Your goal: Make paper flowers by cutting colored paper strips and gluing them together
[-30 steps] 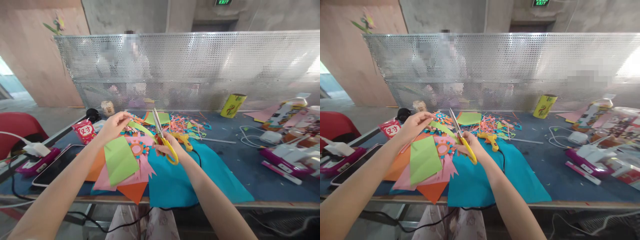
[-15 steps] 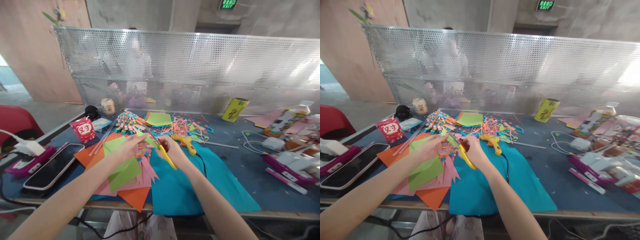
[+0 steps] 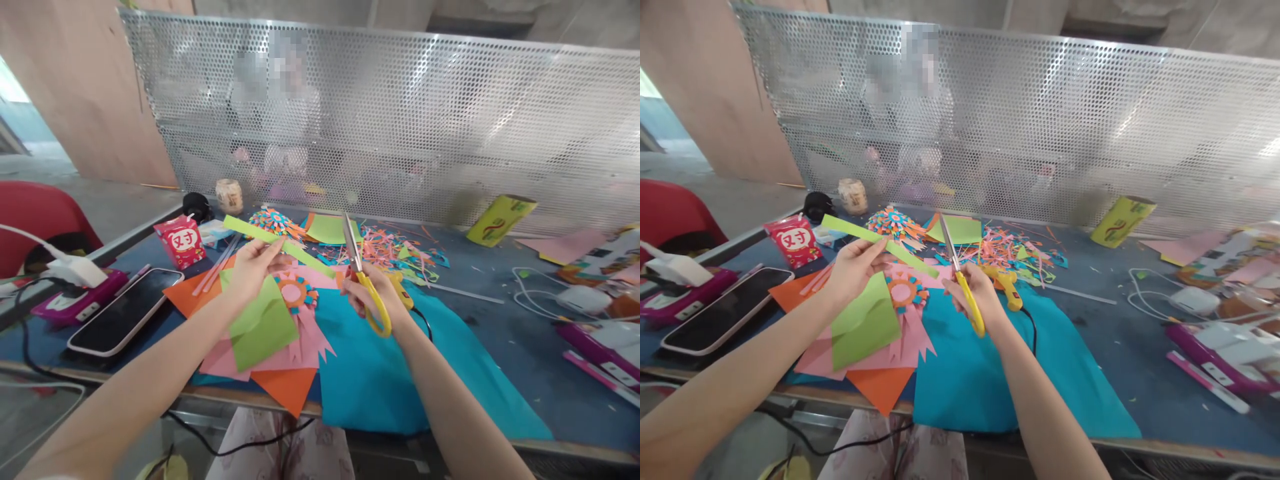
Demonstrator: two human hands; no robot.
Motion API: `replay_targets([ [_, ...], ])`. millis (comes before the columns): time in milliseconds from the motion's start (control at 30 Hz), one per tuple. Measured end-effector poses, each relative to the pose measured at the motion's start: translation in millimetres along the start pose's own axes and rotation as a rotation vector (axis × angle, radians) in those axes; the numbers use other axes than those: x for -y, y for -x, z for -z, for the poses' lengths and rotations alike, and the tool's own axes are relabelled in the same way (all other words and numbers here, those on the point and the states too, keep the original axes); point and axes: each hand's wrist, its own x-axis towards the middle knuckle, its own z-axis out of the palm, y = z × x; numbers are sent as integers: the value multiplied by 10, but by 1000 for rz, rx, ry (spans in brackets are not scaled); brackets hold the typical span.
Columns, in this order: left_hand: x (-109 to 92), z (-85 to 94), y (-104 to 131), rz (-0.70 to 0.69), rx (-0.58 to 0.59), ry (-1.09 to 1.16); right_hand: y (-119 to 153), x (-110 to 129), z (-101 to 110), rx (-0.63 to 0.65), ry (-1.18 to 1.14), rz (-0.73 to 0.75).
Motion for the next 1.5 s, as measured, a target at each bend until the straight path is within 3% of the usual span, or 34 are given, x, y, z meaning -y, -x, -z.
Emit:
replay_targets([
  [167,-111,69,-93,-87,-81,59,-49,-76,93,4,122,22],
  [400,-218,157,-178,-149,-145,85,-49,-135,137,186,335,59],
  [733,-148,181,-145,-157,17,-143,-17,-125,168,254,363,40],
  [933,-239,183,-98,-285,270,-475,35,-74,176,312,535,55],
  [1167,-233,60,-58,-383,373,-656,106,38,88,337,766,64],
  [1500,-218,-165,-31,-364,557,-740,130,57,96,368,765,74],
])
